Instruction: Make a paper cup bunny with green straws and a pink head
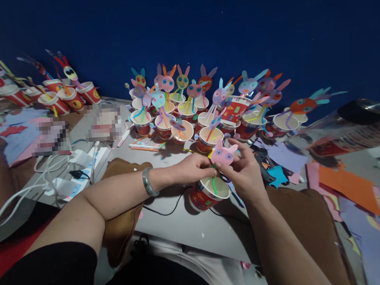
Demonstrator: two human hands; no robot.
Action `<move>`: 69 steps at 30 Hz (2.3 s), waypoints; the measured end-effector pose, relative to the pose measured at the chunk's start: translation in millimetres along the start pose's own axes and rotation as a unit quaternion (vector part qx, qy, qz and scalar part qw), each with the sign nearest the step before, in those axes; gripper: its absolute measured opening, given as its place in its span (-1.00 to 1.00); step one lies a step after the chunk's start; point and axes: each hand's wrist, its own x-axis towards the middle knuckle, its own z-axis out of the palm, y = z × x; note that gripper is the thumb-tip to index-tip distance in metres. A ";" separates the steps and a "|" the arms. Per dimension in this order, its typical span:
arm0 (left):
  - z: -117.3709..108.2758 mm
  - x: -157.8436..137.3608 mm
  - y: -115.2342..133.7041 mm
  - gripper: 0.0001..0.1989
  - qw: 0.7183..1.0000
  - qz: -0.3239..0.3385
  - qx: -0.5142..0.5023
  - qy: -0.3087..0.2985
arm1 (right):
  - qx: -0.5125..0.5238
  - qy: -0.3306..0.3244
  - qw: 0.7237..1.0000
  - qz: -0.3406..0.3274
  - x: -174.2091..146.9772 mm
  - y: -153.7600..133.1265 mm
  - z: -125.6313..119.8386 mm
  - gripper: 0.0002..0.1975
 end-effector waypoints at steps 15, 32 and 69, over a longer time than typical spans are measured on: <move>0.4 0.2 1.9 -0.73 1.000 -0.010 -0.014 0.019 | 0.004 0.003 1.000 -0.004 -0.4 -0.7 0.8 -0.19; -1.3 -0.1 2.8 -0.72 1.000 -0.003 -0.021 0.010 | 0.004 -0.007 1.000 -0.012 -0.2 -0.5 0.7 -0.21; -3.6 -1.8 4.0 -0.67 0.999 0.002 -0.035 -0.012 | 0.022 -0.045 0.998 -0.046 -0.2 0.7 -1.3 -0.20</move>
